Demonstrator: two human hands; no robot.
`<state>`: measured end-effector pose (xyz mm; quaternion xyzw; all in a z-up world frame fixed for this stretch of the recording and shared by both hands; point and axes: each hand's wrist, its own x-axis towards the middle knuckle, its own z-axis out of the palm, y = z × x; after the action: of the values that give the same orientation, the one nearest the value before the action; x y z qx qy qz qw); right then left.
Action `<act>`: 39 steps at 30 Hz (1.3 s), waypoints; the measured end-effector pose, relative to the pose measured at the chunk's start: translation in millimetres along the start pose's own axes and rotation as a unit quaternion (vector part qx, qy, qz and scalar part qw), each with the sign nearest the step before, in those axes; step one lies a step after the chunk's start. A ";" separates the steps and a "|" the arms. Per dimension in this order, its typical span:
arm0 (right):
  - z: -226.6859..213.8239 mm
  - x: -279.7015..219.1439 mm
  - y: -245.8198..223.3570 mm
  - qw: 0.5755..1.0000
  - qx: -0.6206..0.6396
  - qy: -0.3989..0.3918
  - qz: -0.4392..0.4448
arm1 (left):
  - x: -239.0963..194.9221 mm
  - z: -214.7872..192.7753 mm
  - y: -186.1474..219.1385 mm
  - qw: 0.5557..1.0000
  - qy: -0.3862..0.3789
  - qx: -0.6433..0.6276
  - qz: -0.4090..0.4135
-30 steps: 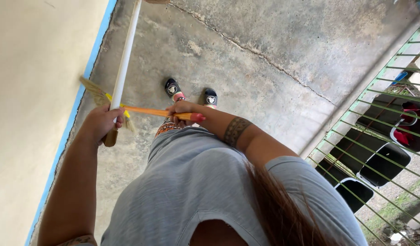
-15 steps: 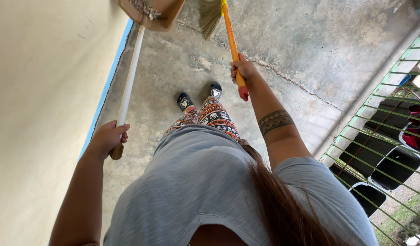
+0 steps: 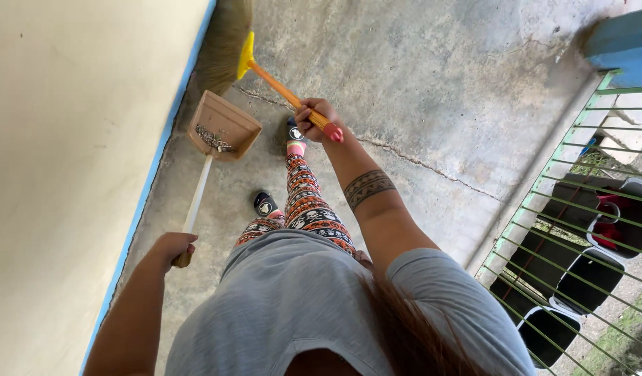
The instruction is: Sweeping a concrete balcony floor with a broom and dustpan.
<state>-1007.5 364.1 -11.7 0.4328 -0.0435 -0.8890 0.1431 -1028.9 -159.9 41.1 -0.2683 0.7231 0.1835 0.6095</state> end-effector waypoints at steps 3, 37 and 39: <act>13.3 -1.9 -15.9 0.996 -0.069 0.054 0.004 | 1.6 1.8 43.8 0.999 0.002 -0.036 -0.013; 122.8 8.5 -100.7 0.979 -0.150 0.134 0.020 | -245.5 -50.9 162.2 0.949 0.243 0.085 0.180; 125.1 -5.8 -74.6 0.966 -0.216 0.143 0.006 | -329.9 -54.4 163.2 0.910 0.074 -0.047 0.405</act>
<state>-1118.1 431.2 55.4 0.5141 0.1681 -0.8051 0.2435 -1134.0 -9.2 364.6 0.0060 0.8030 0.4281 0.4146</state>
